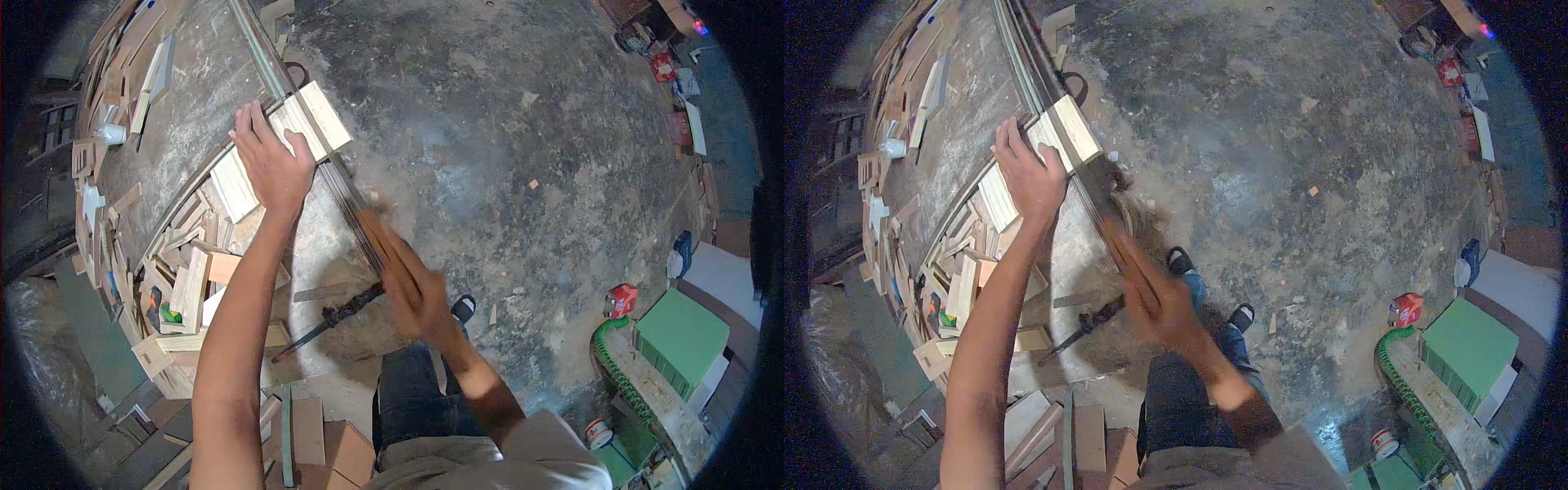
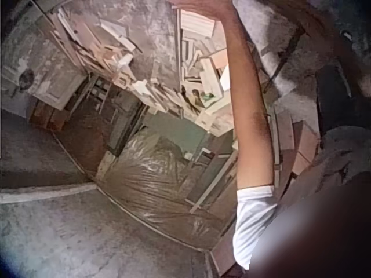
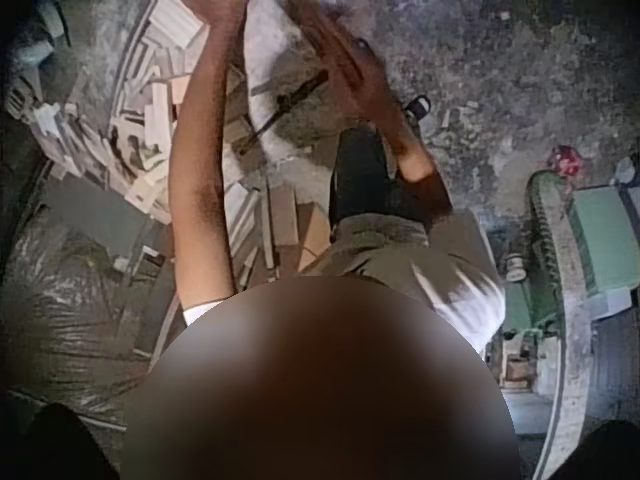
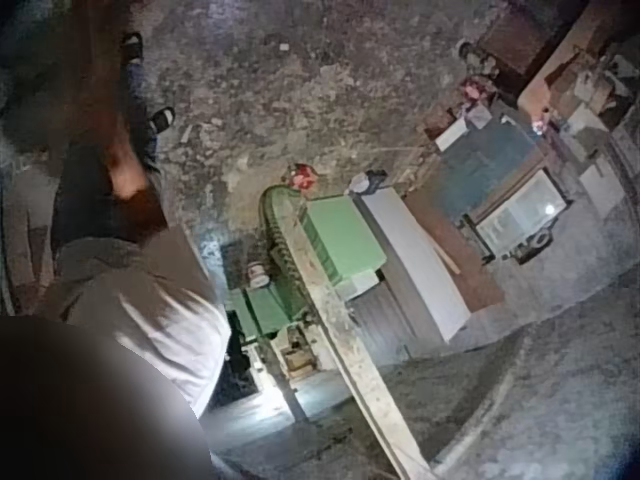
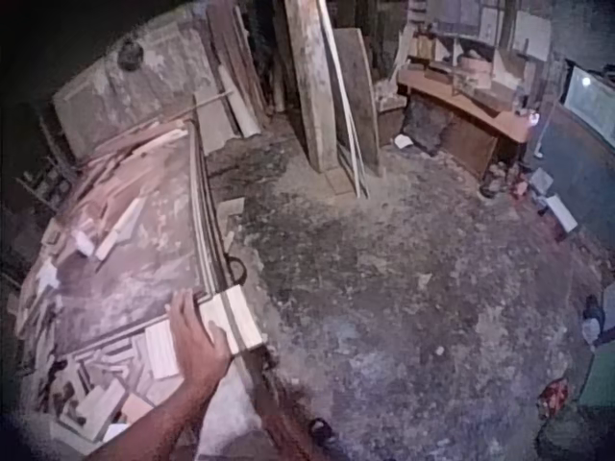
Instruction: Sawing a small wooden block and then sanding its edges with a sanding sponge.
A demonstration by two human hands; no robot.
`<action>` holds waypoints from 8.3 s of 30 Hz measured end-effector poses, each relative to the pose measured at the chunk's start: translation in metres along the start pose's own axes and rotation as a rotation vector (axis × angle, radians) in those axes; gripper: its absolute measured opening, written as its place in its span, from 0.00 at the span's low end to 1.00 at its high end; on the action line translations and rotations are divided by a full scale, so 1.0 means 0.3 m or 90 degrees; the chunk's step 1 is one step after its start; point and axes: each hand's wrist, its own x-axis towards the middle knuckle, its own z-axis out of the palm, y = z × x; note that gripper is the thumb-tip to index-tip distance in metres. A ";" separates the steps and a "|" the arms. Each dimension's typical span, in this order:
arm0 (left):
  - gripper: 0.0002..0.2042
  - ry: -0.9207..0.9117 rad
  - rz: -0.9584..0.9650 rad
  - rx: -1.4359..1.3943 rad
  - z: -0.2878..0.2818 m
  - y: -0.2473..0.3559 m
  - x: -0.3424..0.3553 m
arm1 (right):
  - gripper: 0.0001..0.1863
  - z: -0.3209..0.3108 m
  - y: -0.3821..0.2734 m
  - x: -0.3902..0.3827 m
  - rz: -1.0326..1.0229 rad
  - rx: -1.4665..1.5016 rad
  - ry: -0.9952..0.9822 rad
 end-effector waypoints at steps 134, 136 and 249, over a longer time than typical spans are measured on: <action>0.29 0.088 0.023 -0.015 0.029 0.006 -0.035 | 0.34 0.018 0.016 -0.061 0.055 -0.108 -0.020; 0.30 0.090 0.021 -0.010 0.029 -0.008 -0.008 | 0.35 0.016 0.056 0.051 0.034 -0.024 -0.012; 0.30 0.043 0.002 -0.001 0.000 0.005 -0.002 | 0.41 -0.011 0.087 0.030 -0.070 -0.125 -0.026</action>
